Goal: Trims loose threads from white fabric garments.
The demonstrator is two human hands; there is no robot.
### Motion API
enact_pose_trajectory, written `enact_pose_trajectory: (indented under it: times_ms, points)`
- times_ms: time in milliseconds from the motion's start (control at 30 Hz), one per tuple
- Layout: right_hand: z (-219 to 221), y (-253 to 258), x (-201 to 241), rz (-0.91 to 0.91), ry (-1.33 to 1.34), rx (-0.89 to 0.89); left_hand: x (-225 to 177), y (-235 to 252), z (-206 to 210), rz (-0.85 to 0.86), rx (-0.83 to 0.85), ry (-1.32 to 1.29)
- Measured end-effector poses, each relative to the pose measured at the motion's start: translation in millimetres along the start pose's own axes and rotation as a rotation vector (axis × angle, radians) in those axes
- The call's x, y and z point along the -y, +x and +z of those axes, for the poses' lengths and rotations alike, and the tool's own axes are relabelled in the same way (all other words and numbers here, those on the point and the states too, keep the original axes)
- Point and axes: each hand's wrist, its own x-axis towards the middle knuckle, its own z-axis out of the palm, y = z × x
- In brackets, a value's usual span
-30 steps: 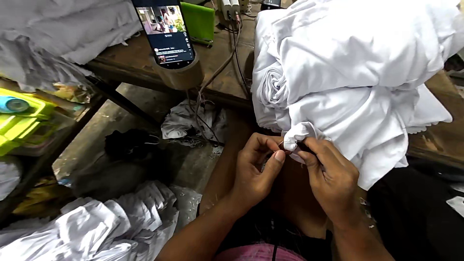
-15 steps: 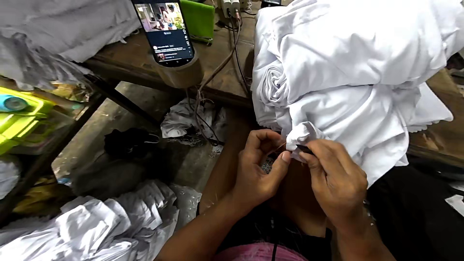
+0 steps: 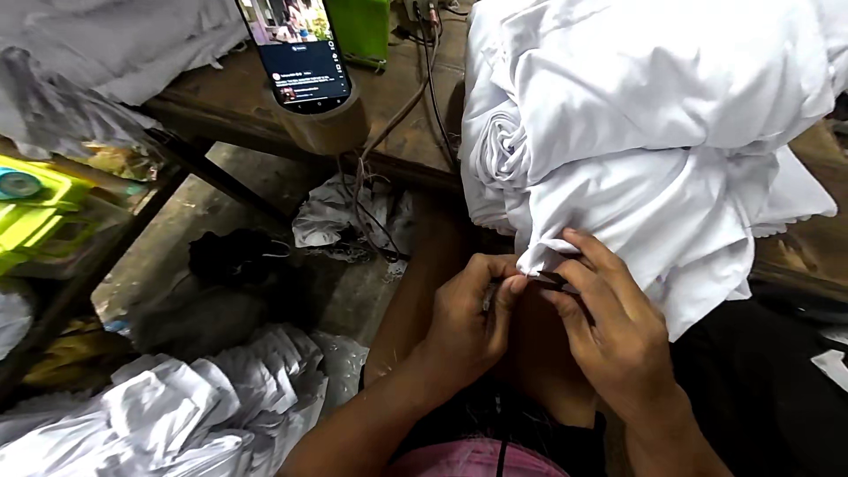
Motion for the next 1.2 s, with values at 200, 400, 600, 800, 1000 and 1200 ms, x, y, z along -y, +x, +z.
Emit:
enact_pose_trajectory:
  times_ms: [200, 400, 600, 800, 1000, 1200]
  points:
    - [3, 3, 3, -0.033, 0.008, -0.049, -2, -2, 6, 0.077, -0.033, 0.092]
    - [-10, 3, -3, 0.052, 0.243, -0.051, -4, 10, 6, -0.126, 0.117, 0.161]
    - [-28, -14, -14, 0.028, 0.108, 0.038, 0, -10, -9, 0.050, 0.210, 0.171]
    - [-25, -18, -9, 0.044, -0.039, 0.081, -5, -13, -7, 0.074, 0.230, 0.091]
    - [-24, -18, -6, 0.070, -0.127, 0.104, -5, -14, -5, 0.055, 0.239, 0.066]
    - [-19, -16, -4, 0.057, -0.157, 0.113, -5, -14, -1, 0.054, 0.240, 0.050]
